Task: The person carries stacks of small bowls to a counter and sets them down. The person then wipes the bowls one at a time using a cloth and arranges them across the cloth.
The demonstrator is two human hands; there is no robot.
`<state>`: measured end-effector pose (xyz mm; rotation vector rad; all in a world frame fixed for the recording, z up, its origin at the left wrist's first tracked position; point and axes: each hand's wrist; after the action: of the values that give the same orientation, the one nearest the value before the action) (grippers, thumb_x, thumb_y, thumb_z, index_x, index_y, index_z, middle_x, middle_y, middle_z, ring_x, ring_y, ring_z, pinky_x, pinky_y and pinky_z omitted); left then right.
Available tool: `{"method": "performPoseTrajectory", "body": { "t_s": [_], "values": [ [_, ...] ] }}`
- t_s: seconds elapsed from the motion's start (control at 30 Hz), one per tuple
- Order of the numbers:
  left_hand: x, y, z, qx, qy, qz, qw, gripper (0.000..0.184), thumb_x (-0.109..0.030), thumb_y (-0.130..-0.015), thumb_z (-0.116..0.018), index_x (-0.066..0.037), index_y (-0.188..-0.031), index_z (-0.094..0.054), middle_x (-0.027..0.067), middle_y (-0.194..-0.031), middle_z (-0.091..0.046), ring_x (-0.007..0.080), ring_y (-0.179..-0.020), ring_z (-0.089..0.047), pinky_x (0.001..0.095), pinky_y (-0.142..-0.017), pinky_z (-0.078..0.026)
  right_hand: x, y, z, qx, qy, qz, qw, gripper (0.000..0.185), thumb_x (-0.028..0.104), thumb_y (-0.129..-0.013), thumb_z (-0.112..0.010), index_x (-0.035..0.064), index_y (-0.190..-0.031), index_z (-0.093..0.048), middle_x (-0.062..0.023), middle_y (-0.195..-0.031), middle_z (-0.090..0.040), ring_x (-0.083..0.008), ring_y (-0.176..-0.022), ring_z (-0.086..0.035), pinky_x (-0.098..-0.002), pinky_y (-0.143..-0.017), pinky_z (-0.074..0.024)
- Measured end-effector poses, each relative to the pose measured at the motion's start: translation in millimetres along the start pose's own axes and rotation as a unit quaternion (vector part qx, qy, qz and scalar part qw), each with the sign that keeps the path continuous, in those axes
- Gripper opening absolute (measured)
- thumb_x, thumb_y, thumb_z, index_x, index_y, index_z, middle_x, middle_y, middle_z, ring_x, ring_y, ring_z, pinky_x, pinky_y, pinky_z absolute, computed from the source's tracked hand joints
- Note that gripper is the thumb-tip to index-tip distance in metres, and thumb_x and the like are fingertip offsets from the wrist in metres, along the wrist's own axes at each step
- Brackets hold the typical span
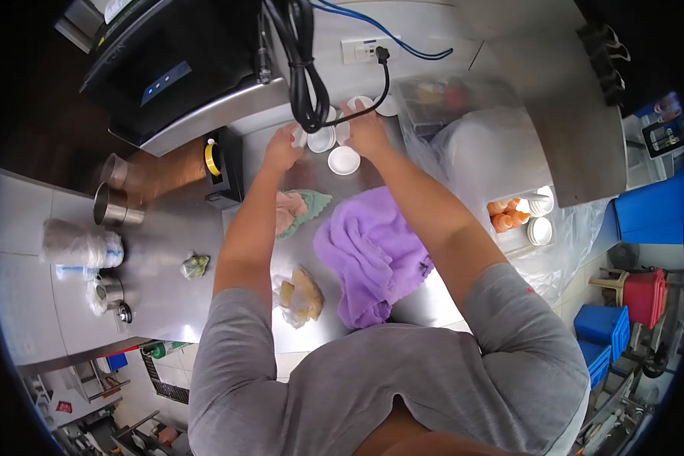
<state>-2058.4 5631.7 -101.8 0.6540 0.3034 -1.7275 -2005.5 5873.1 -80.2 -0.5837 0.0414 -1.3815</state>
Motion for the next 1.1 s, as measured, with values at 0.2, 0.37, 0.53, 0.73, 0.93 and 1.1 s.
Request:
{"method": "performPoseTrajectory", "body": {
  "t_s": [0.2,0.37,0.53,0.73,0.93,1.1],
  "values": [
    [-1,-4,3,-0.123,0.006,-0.127,0.984,0.044,-0.013,-0.067,-0.072,-0.011,-0.110,-0.063,0.0153,-0.108,-0.059,0.0336,-0.102,-0.057,0.0392,-0.093,-0.046,-31,-17,-10,0.059,-0.054,-0.175,0.981,0.030,0.006,-0.082,-0.052,0.0057,-0.111,-0.057,-0.0239,-0.098,-0.062,-0.0417,-0.095,-0.060,-0.0468,-0.085,-0.0486],
    [0,-3,4,-0.102,-0.026,-0.091,0.990,0.016,-0.007,-0.077,-0.064,-0.005,-0.093,-0.067,0.0174,-0.096,-0.066,0.0356,-0.091,-0.062,0.0424,-0.082,-0.049,-33,37,43,0.020,-0.157,-0.220,0.963,0.027,0.004,-0.079,-0.056,0.0023,-0.106,-0.061,-0.0230,-0.101,-0.064,-0.0366,-0.098,-0.061,-0.0424,-0.085,-0.0481],
    [-71,97,24,-0.076,0.077,-0.182,0.977,0.014,-0.003,-0.082,-0.058,-0.004,-0.094,-0.065,0.0180,-0.097,-0.065,0.0361,-0.092,-0.061,0.0440,-0.080,-0.048,7,155,118,0.206,-0.178,-0.203,0.941,0.033,0.001,-0.075,-0.064,0.0018,-0.108,-0.062,-0.0156,-0.093,-0.066,-0.0287,-0.086,-0.064,-0.0347,-0.078,-0.0498],
    [-104,197,-42,0.024,0.037,-0.458,0.888,0.016,-0.005,-0.081,-0.060,-0.005,-0.097,-0.064,0.0119,-0.101,-0.062,0.0299,-0.105,-0.056,0.0404,-0.095,-0.043,6,181,117,0.191,-0.127,-0.202,0.952,0.032,0.013,-0.079,-0.066,0.0028,-0.109,-0.063,-0.0168,-0.097,-0.066,-0.0315,-0.090,-0.065,-0.0384,-0.081,-0.0501],
    [-125,240,-31,0.042,-0.048,-0.309,0.949,0.029,-0.029,-0.082,-0.061,-0.003,-0.096,-0.065,0.0130,-0.099,-0.063,0.0314,-0.100,-0.058,0.0451,-0.097,-0.042,-13,96,114,0.221,-0.009,-0.178,0.959,0.028,0.013,-0.081,-0.058,0.0003,-0.105,-0.063,-0.0209,-0.105,-0.065,-0.0365,-0.097,-0.062,-0.0431,-0.084,-0.0490],
    [-125,296,-48,0.238,-0.160,-0.076,0.955,0.044,-0.046,-0.078,-0.062,-0.003,-0.087,-0.065,0.0143,-0.096,-0.065,0.0343,-0.090,-0.061,0.0475,-0.081,-0.047,-27,178,105,0.339,0.131,-0.160,0.918,0.021,0.010,-0.081,-0.054,-0.0026,-0.093,-0.065,-0.0211,-0.100,-0.064,-0.0365,-0.094,-0.062,-0.0435,-0.083,-0.0494]
  ]
}}
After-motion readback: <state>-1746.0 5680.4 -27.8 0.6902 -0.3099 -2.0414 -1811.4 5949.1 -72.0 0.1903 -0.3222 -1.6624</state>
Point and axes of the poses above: each hand's wrist, its own y-axis away from the middle knuckle, its own z-axis out of the back of the hand, x = y × z
